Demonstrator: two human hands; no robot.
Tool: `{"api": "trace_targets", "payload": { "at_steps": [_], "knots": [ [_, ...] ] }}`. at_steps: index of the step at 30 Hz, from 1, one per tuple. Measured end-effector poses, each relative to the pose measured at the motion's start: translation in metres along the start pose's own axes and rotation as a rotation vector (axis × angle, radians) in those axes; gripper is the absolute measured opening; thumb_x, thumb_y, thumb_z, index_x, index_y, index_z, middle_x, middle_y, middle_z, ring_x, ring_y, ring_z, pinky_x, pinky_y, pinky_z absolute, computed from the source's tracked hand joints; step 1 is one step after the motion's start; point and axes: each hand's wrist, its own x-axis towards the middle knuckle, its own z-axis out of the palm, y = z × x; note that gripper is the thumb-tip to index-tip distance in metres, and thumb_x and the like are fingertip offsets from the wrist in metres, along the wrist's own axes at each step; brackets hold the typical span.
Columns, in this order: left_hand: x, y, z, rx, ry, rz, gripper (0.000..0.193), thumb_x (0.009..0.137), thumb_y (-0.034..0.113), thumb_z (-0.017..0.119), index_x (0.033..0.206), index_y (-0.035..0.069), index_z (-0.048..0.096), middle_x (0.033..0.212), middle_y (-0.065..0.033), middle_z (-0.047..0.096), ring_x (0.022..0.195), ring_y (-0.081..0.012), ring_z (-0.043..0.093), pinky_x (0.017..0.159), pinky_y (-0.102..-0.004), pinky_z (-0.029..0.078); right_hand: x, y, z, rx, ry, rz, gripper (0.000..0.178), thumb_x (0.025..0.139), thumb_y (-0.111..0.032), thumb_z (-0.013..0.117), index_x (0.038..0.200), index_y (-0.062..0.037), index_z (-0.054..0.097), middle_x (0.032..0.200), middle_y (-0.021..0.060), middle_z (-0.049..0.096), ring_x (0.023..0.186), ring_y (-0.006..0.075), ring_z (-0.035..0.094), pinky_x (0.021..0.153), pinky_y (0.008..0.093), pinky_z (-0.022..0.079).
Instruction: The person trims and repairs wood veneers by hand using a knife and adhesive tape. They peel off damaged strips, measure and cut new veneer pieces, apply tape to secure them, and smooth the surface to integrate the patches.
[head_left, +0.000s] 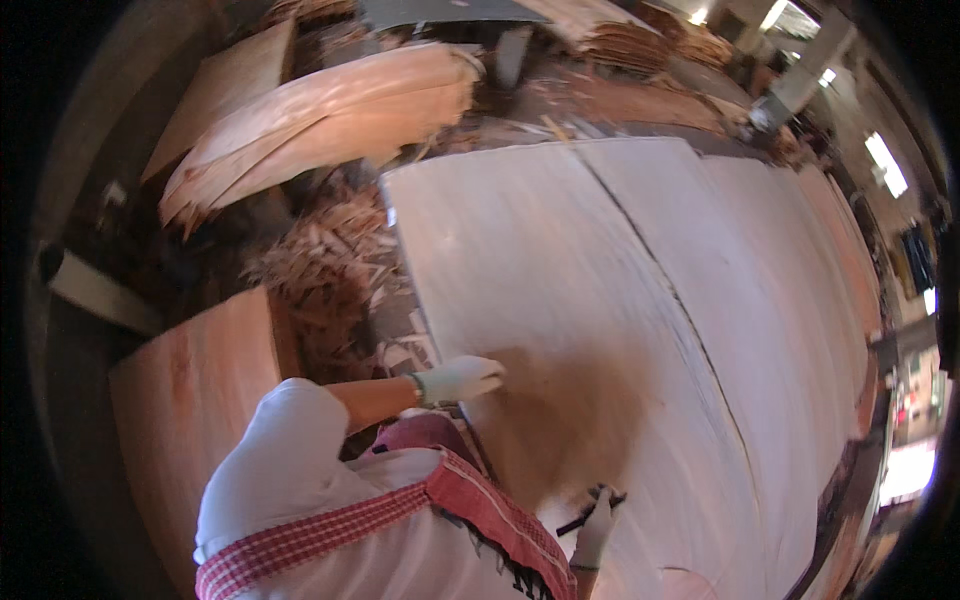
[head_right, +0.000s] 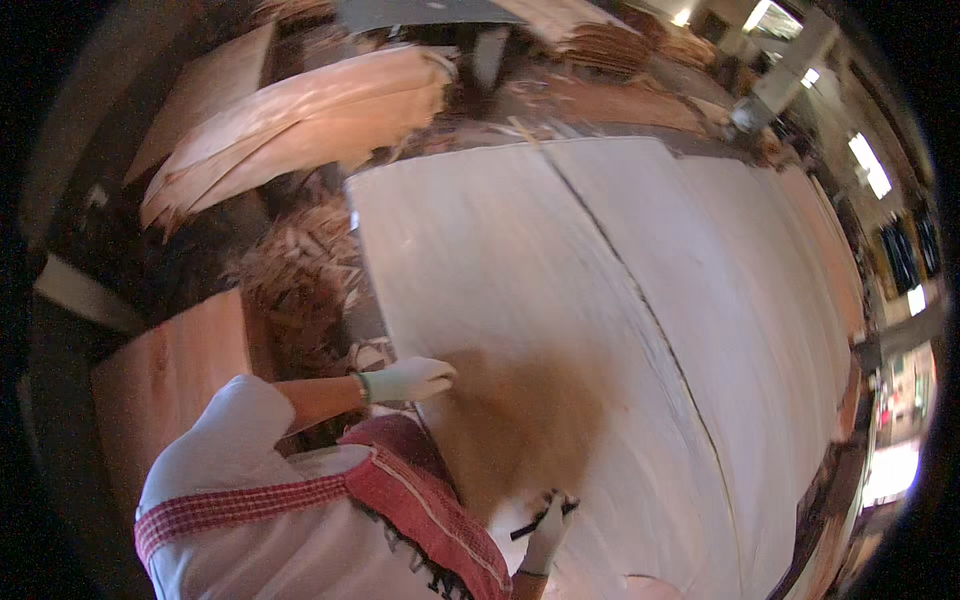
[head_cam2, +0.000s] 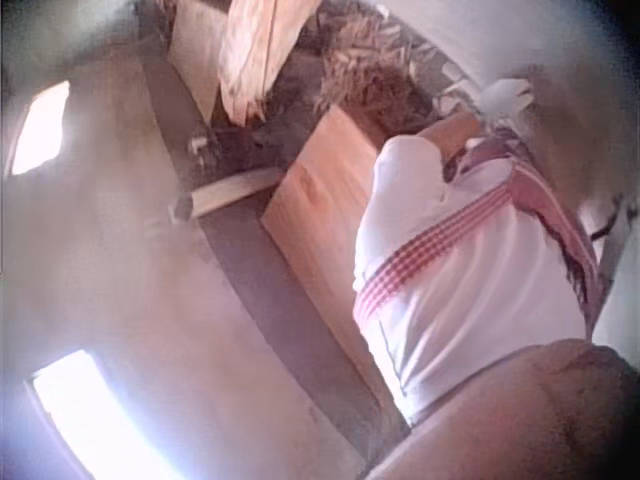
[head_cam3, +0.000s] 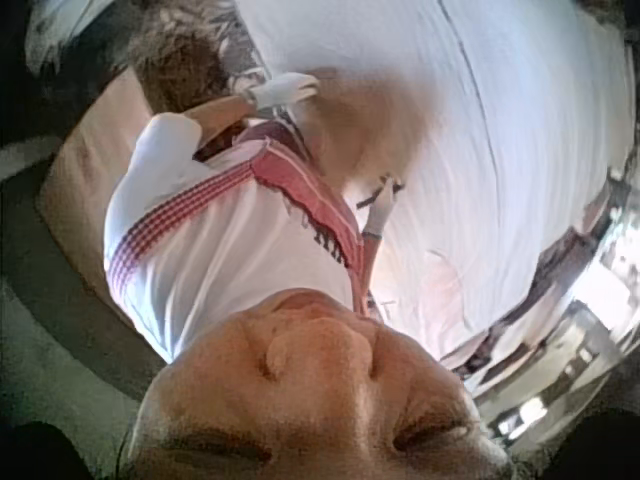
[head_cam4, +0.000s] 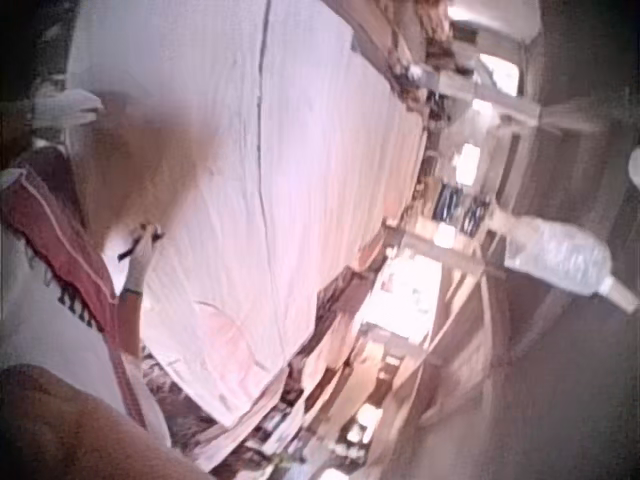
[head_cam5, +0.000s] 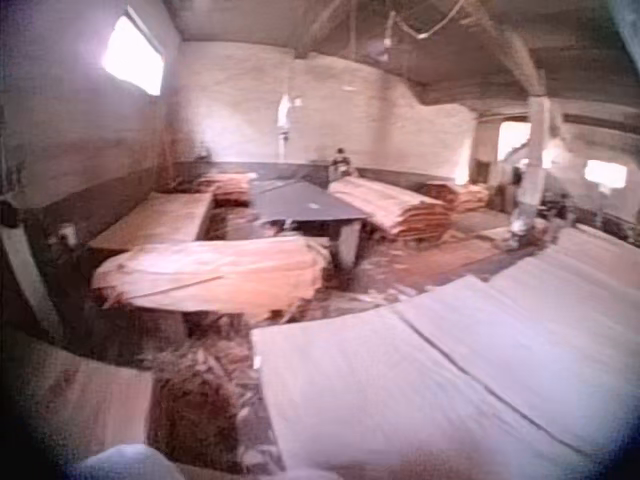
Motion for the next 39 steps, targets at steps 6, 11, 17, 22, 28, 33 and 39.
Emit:
{"api": "trace_targets", "payload": {
  "at_steps": [6,11,17,22,28,33,39],
  "knots": [
    [-0.172,-0.070,-0.064,-0.091,0.197,-0.439,0.032,0.094,0.027,0.054,0.113,0.003,0.062,0.102,-0.0228,0.066,0.098,-0.0369,0.064,0.085,-0.0418,0.050,0.017,-0.038,0.141,-0.145,-0.399,-0.036,0.022,0.100,-0.025,0.051,0.106,-0.0060,0.059,0.086,0.0032,0.063,0.057,0.0071,0.048,0.050,0.0233,0.040],
    [-0.196,-0.151,-0.100,-0.186,0.397,-0.485,0.033,0.093,0.025,0.055,0.113,0.000,0.063,0.108,-0.0233,0.065,0.104,-0.0380,0.062,0.088,-0.0418,0.049,0.004,-0.079,0.293,-0.220,-0.631,-0.130,0.024,0.100,-0.027,0.050,0.109,-0.0067,0.060,0.088,0.0040,0.063,0.057,0.0070,0.049,0.050,0.0232,0.041],
    [-0.205,-0.240,-0.197,-0.045,0.125,-0.449,0.039,0.098,0.034,0.049,0.119,0.003,0.059,0.116,-0.0189,0.063,0.108,-0.0385,0.059,0.090,-0.0455,0.048,0.010,-0.103,0.497,-0.300,-0.661,-0.184,0.025,0.100,-0.026,0.050,0.111,-0.0063,0.060,0.088,0.0046,0.062,0.053,0.0070,0.048,0.047,0.0222,0.042],
    [-0.243,-0.331,-0.325,-0.055,0.202,-0.700,0.037,0.093,0.031,0.051,0.117,0.004,0.061,0.113,-0.0209,0.064,0.105,-0.0391,0.060,0.090,-0.0446,0.048,0.011,-0.146,0.642,-0.393,-0.646,-0.210,0.022,0.100,-0.025,0.050,0.107,-0.0069,0.061,0.085,0.0030,0.063,0.052,0.0070,0.050,0.045,0.0231,0.041],
    [-0.184,-0.412,-0.452,-0.071,0.349,-0.622,0.033,0.094,0.028,0.057,0.113,0.001,0.060,0.105,-0.0222,0.066,0.103,-0.0375,0.062,0.087,-0.0418,0.050,0.072,-0.152,0.706,-0.508,-0.462,-0.240,0.024,0.097,-0.029,0.054,0.107,-0.0089,0.062,0.079,0.0032,0.064,0.048,0.0071,0.047,0.044,0.0234,0.040],
    [-0.007,-0.439,-0.533,0.001,0.282,-0.223,0.033,0.092,0.029,0.055,0.110,0.002,0.060,0.101,-0.0248,0.064,0.098,-0.0436,0.059,0.084,-0.0473,0.048,0.156,-0.144,0.715,-0.488,-0.209,-0.185,0.028,0.092,-0.031,0.062,0.097,-0.0039,0.064,0.071,0.0047,0.063,0.052,0.0119,0.053,0.048,0.0313,0.042],
    [0.163,-0.412,-0.599,0.017,-0.061,-0.108,0.036,0.094,0.027,0.053,0.120,0.003,0.059,0.112,-0.0230,0.064,0.107,-0.0387,0.060,0.091,-0.0421,0.047,0.181,-0.127,0.748,-0.840,0.009,-0.225,0.034,0.086,-0.037,0.065,0.094,-0.0031,0.065,0.085,0.0209,0.068,0.078,0.0375,0.067,0.068,0.0448,0.050]
  ]
}}
